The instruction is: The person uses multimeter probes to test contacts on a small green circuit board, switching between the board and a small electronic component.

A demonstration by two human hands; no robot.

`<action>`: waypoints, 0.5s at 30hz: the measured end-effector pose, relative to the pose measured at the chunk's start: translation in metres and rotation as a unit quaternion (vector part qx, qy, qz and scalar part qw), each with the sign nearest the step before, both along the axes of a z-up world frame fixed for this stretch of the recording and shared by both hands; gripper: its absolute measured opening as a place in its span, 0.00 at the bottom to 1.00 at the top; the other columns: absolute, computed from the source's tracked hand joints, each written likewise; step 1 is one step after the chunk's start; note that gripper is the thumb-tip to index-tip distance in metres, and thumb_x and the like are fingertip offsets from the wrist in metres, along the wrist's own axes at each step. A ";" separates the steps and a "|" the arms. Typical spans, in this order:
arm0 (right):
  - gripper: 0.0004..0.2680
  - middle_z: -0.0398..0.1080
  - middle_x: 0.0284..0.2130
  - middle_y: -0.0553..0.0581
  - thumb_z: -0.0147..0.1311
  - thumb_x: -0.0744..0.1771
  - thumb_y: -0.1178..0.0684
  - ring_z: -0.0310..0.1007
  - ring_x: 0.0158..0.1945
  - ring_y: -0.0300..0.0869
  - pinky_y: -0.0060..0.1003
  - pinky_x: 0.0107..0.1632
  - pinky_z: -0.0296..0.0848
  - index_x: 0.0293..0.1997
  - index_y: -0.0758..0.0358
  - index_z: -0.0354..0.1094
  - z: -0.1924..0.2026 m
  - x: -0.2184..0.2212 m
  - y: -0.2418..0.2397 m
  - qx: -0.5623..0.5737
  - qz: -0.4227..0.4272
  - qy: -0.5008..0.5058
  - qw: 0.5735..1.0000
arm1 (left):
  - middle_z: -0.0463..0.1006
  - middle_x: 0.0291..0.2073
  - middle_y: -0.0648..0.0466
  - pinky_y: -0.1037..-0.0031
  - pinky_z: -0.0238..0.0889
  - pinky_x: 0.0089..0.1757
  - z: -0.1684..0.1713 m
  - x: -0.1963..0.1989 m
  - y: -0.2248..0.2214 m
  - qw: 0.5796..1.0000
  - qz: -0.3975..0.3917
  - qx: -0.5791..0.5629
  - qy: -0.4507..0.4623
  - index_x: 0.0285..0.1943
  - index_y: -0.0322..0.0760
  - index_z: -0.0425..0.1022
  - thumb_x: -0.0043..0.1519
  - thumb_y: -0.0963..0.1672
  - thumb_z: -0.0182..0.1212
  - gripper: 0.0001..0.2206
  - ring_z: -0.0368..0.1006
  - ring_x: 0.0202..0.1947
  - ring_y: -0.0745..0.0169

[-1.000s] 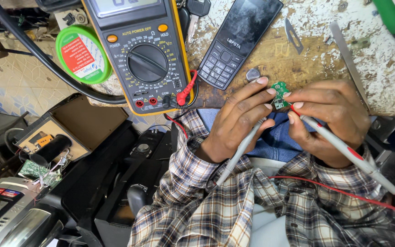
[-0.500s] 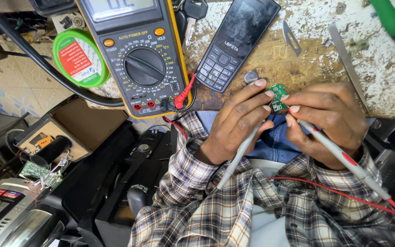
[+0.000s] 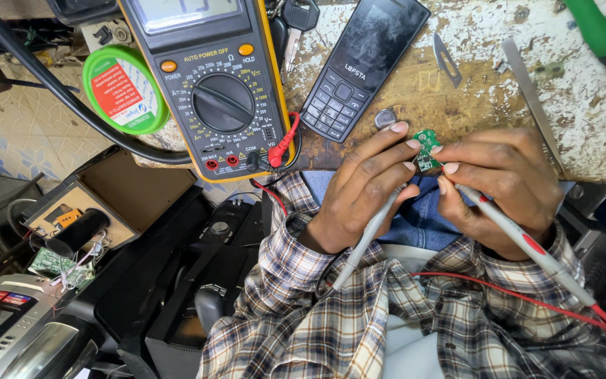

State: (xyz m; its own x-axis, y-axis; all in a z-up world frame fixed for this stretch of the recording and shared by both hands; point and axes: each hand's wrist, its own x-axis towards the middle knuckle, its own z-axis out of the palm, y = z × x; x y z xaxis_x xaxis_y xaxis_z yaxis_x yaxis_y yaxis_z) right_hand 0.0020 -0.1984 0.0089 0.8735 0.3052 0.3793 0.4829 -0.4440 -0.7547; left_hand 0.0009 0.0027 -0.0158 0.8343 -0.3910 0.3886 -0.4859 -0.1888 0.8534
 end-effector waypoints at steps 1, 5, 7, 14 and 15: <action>0.03 0.77 0.42 0.70 0.56 0.69 0.67 0.74 0.43 0.59 0.49 0.51 0.72 0.41 0.71 0.65 0.000 0.000 0.000 0.000 0.000 0.000 1.000 | 0.73 0.55 0.32 0.43 0.71 0.64 0.000 0.000 0.000 1.000 0.000 0.000 0.000 0.55 0.19 0.69 0.72 0.41 0.53 0.11 0.70 0.62 0.25; 0.03 0.77 0.43 0.69 0.56 0.69 0.67 0.74 0.43 0.59 0.49 0.51 0.72 0.42 0.71 0.65 -0.001 0.000 0.000 0.000 0.000 -0.003 1.000 | 0.73 0.55 0.32 0.43 0.71 0.63 0.001 0.000 0.000 1.000 0.002 -0.003 0.001 0.55 0.20 0.69 0.72 0.40 0.53 0.11 0.70 0.62 0.25; 0.04 0.77 0.42 0.69 0.56 0.69 0.68 0.74 0.43 0.59 0.49 0.51 0.72 0.42 0.71 0.65 -0.001 0.000 0.000 0.001 -0.001 -0.004 1.000 | 0.73 0.55 0.32 0.43 0.71 0.64 0.000 0.000 0.000 1.000 0.000 -0.003 0.002 0.55 0.20 0.69 0.71 0.40 0.53 0.11 0.70 0.62 0.25; 0.03 0.75 0.42 0.69 0.53 0.70 0.61 0.73 0.42 0.59 0.50 0.51 0.74 0.43 0.69 0.63 -0.004 -0.001 -0.003 0.026 0.002 -0.012 1.000 | 0.73 0.56 0.33 0.44 0.70 0.64 -0.001 -0.001 0.000 1.000 0.008 -0.011 0.003 0.56 0.22 0.68 0.72 0.41 0.54 0.11 0.70 0.63 0.26; 0.04 0.75 0.41 0.69 0.52 0.70 0.59 0.72 0.42 0.58 0.50 0.50 0.74 0.43 0.70 0.63 -0.005 -0.002 -0.004 0.037 0.003 -0.019 0.999 | 0.74 0.56 0.33 0.44 0.71 0.64 -0.001 -0.002 -0.001 1.000 0.016 -0.019 0.002 0.57 0.23 0.68 0.72 0.41 0.55 0.11 0.70 0.63 0.27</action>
State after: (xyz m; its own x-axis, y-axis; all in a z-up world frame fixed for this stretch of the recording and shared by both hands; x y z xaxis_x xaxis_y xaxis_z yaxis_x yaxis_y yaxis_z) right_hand 0.0001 -0.2022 0.0043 0.8560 0.2808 0.4341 0.5147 -0.3844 -0.7664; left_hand -0.0008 0.0020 -0.0165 0.8473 -0.3496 0.3997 -0.4771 -0.1706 0.8621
